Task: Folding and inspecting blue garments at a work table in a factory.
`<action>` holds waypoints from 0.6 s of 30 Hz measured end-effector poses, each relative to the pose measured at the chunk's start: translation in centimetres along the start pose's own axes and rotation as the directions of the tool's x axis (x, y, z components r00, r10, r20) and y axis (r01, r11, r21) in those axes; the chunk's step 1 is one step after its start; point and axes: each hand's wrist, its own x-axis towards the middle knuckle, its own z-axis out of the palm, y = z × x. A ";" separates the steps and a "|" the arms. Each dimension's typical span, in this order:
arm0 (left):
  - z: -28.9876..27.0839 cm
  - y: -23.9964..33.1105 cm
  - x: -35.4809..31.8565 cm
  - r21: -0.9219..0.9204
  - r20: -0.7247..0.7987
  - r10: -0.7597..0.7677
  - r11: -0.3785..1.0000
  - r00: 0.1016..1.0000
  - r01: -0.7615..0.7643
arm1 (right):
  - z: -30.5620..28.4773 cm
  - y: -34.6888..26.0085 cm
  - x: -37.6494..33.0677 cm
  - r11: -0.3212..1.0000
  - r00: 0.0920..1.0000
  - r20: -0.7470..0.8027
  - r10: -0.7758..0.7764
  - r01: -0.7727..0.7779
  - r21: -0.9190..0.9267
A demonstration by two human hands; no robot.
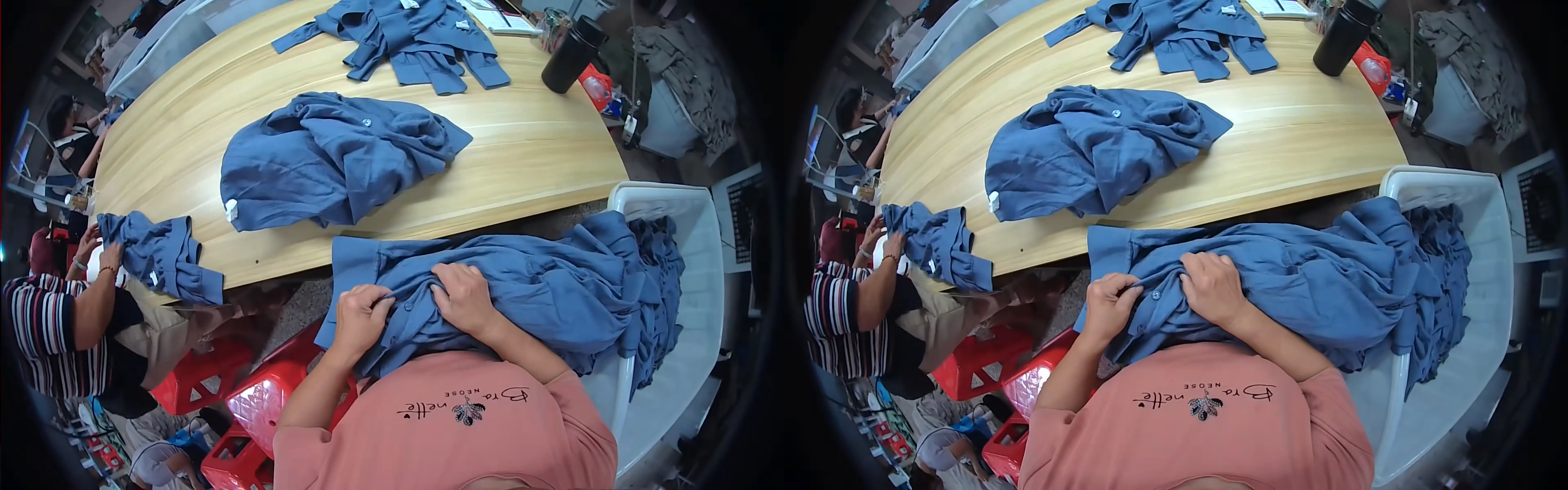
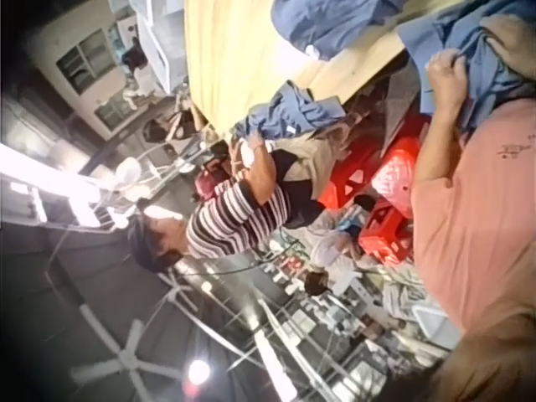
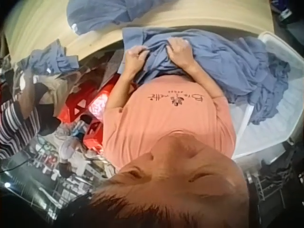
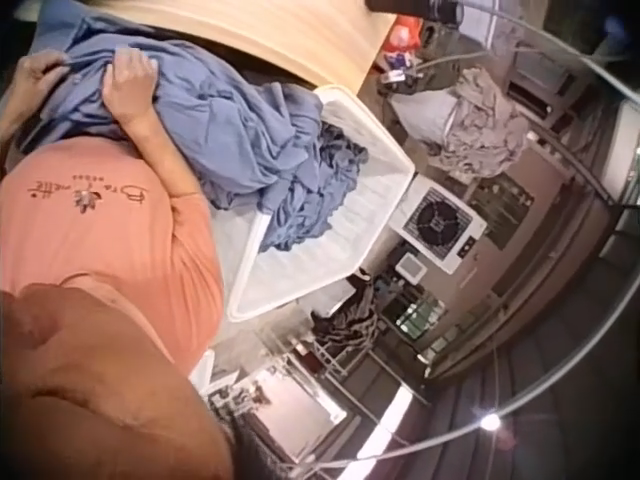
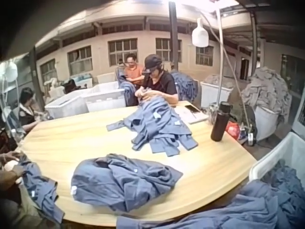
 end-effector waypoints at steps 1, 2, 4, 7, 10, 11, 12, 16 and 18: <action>0.0 -0.2 -0.4 -0.128 0.055 -0.142 0.981 0.988 0.148 | -0.3 -0.8 0.1 0.984 0.978 -0.107 -0.177 0.176 -0.025; -0.1 -0.4 -0.8 -0.245 0.126 -0.270 0.924 0.955 0.294 | -0.6 -1.5 0.2 0.937 0.914 -0.208 -0.349 0.343 -0.066; -0.1 -1.0 -1.0 -0.315 0.163 -0.298 0.888 0.941 0.335 | -0.9 -2.3 0.1 0.903 0.889 -0.174 -0.423 0.430 0.001; -0.3 -1.4 -1.2 -0.406 0.236 -0.322 0.825 0.917 0.394 | -1.0 -3.0 0.6 0.751 0.742 0.144 -0.655 0.659 0.021; -0.1 -2.0 -1.0 -0.452 0.271 -0.311 0.794 0.911 0.406 | -0.1 -2.5 0.3 0.749 0.717 0.257 -0.648 0.660 0.047; 0.0 -2.1 -1.1 -0.474 0.281 -0.292 0.786 0.914 0.397 | 0.1 -2.4 0.2 0.748 0.713 0.263 -0.650 0.662 0.054; 0.1 -2.0 -1.3 -0.476 0.279 -0.299 0.782 0.913 0.402 | 0.2 -2.2 0.1 0.771 0.736 0.253 -0.628 0.634 0.069; 0.0 -1.7 -1.0 -0.498 0.307 -0.319 0.749 0.897 0.437 | 0.0 -3.0 0.8 0.785 0.778 0.117 -0.617 0.600 0.154; -0.4 -1.5 -0.7 -0.542 0.335 -0.326 0.700 0.884 0.464 | 0.1 -3.1 0.9 0.793 0.796 0.064 -0.601 0.586 0.167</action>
